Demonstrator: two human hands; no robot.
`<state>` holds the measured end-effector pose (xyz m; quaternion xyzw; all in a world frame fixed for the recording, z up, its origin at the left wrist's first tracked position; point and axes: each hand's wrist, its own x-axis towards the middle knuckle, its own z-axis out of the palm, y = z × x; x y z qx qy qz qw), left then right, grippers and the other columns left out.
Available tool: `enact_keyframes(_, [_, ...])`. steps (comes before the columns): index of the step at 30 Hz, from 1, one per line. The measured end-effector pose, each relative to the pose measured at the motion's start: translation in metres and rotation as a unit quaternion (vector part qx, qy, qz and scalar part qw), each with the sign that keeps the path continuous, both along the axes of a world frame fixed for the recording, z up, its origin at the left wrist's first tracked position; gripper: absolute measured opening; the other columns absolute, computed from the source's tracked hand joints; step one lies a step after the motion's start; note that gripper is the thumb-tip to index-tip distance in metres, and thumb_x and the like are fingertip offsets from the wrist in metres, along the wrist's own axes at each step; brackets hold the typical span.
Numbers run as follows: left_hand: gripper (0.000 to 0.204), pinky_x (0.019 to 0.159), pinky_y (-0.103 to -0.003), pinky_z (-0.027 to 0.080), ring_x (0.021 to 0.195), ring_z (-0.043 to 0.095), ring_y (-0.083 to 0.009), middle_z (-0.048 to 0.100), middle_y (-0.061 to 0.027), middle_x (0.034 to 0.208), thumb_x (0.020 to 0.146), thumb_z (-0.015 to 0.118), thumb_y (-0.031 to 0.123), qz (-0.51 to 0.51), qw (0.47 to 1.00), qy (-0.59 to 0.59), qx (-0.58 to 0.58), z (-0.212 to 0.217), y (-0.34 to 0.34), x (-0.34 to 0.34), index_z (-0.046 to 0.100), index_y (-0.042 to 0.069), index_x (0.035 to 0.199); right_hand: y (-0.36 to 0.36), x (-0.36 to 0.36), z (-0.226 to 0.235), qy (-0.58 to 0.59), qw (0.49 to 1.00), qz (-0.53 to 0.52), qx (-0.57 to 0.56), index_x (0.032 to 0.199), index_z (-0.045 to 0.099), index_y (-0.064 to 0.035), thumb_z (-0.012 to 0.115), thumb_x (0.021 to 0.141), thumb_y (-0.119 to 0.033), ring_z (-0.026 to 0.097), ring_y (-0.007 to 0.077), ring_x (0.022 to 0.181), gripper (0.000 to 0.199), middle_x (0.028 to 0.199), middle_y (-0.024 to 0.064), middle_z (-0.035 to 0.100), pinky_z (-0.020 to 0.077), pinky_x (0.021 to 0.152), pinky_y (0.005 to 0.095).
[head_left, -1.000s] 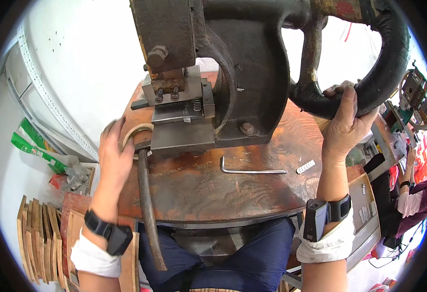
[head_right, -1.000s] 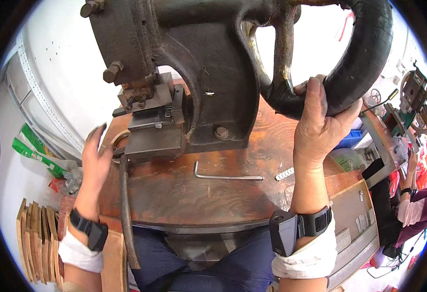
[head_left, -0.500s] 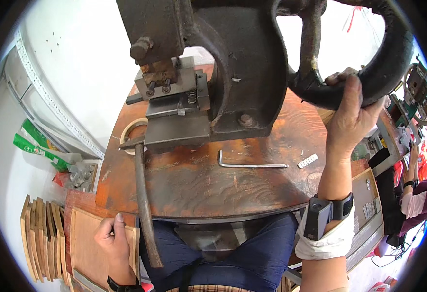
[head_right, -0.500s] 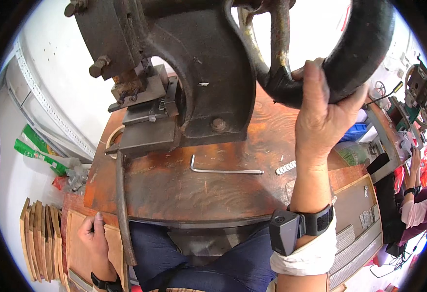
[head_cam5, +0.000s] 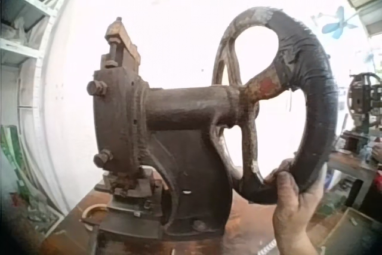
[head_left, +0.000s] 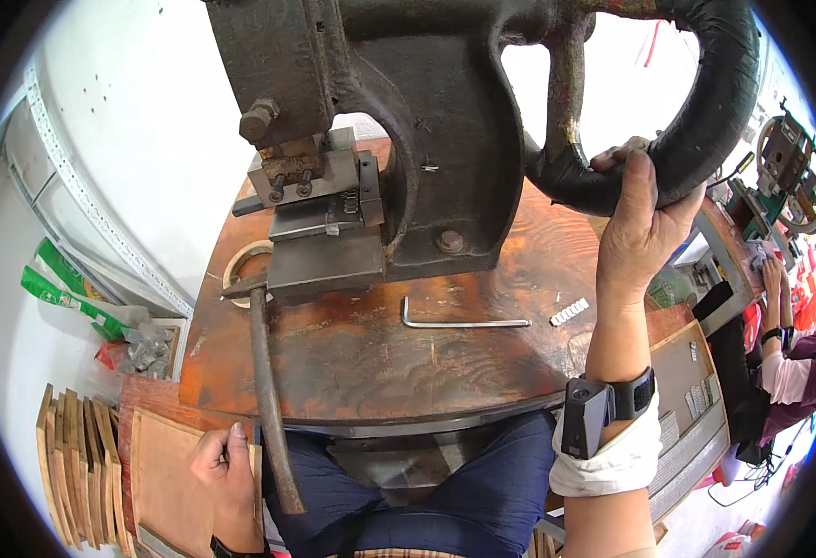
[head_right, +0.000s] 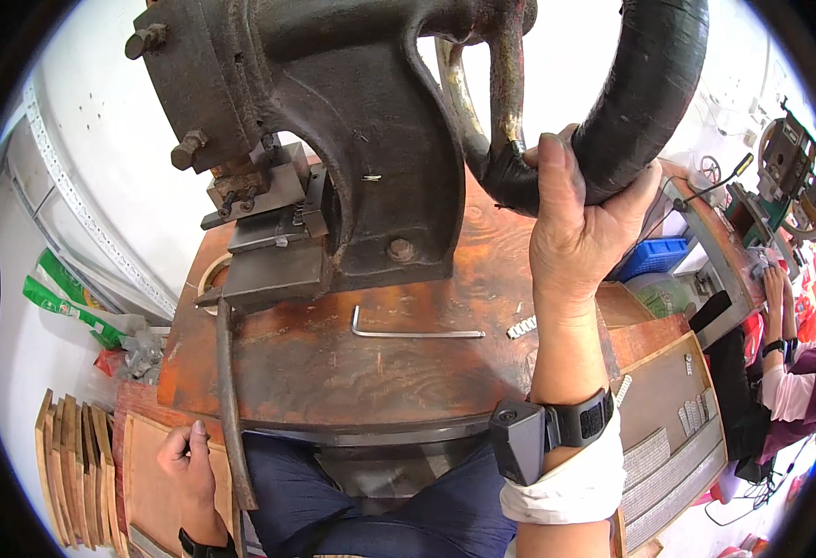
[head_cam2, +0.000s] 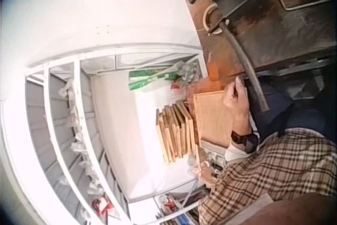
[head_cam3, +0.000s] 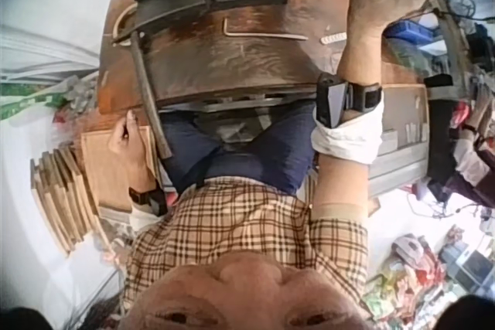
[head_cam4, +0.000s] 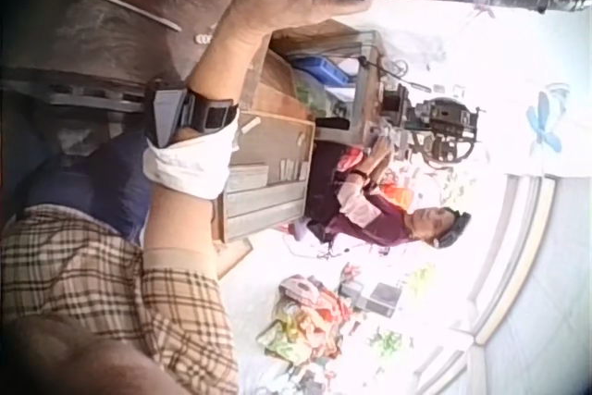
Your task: Adjusting and repairing a mechanical wheel press using a hex key and a hammer.
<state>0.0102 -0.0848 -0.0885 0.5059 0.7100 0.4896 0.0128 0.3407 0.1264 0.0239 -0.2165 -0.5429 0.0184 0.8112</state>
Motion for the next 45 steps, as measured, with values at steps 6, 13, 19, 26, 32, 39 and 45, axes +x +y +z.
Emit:
enact_keyframes(6, [0.017,0.049,-0.027,0.035,0.053,0.044,-0.0122,0.048,-0.0076,0.055,0.080,0.058,0.002,-0.007,1.000,-0.009,-0.007,-0.012,-0.003,-0.003,0.053,-0.004,0.064,0.001,-0.002,0.000,0.001,1.000,0.008,0.001,0.101,0.039,0.0004,0.064,0.080,-0.009,0.058,0.0118,0.070,0.034,0.083,0.0064,0.055,0.0469,0.066,0.0227])
enact_keyframes(13, [0.014,0.049,-0.028,0.037,0.051,0.047,-0.0155,0.050,-0.0102,0.057,0.079,0.058,0.002,0.027,0.999,-0.003,-0.027,-0.006,-0.009,-0.012,0.055,-0.004,0.067,-0.002,-0.009,0.007,-0.007,1.000,-0.001,0.001,0.099,0.040,0.0003,0.064,0.081,-0.009,0.058,0.0113,0.069,0.032,0.080,0.0064,0.056,0.0463,0.065,0.0220])
enact_keyframes(19, [0.054,0.063,-0.030,0.046,0.067,0.062,-0.0237,0.062,-0.0184,0.077,0.078,0.059,0.015,-0.269,0.950,0.090,-0.132,0.099,0.078,0.079,0.040,-0.003,0.126,0.002,0.006,-0.004,0.011,1.000,-0.001,0.004,0.097,0.042,0.0008,0.061,0.082,-0.007,0.058,0.0119,0.070,0.025,0.082,0.0083,0.058,0.0460,0.065,0.0229])
enact_keyframes(26, [0.062,0.083,-0.040,0.046,0.094,0.059,-0.0349,0.060,-0.0254,0.095,0.078,0.058,0.042,-0.224,0.915,0.238,-0.235,0.131,0.196,0.116,0.049,-0.010,0.112,-0.011,0.011,0.006,-0.029,0.986,-0.148,-0.072,0.101,0.046,-0.0002,0.061,0.081,-0.009,0.056,0.0157,0.074,0.027,0.085,0.0066,0.056,0.0466,0.069,0.0281])
enact_keyframes(32, [0.057,0.085,-0.038,0.043,0.097,0.057,-0.0355,0.058,-0.0280,0.099,0.072,0.062,0.032,-0.249,0.939,0.147,-0.187,0.130,0.200,0.107,0.049,-0.011,0.108,-0.008,-0.007,0.007,0.010,0.995,-0.032,-0.092,0.106,0.043,-0.0006,0.070,0.073,-0.009,0.054,0.0149,0.076,0.043,0.086,0.0079,0.056,0.0453,0.070,0.0285])
enact_keyframes(39, [0.053,0.079,-0.039,0.045,0.089,0.060,-0.0354,0.060,-0.0256,0.093,0.073,0.062,0.034,-0.188,0.925,0.169,-0.284,0.133,0.211,0.127,0.053,-0.011,0.099,-0.007,0.001,0.007,-0.016,0.995,-0.026,-0.090,0.110,0.040,-0.0015,0.070,0.073,-0.011,0.058,0.0204,0.080,0.050,0.091,0.0127,0.058,0.0462,0.072,0.0304])
enact_keyframes(45, [0.050,0.077,-0.038,0.046,0.088,0.060,-0.0367,0.060,-0.0290,0.090,0.072,0.064,0.031,-0.213,0.935,0.130,-0.251,0.132,0.208,0.131,0.054,-0.013,0.096,-0.005,0.002,0.005,0.003,0.995,0.020,-0.101,0.108,0.041,-0.0026,0.071,0.072,-0.011,0.058,0.0229,0.073,0.049,0.086,0.0144,0.057,0.0472,0.066,0.0319])
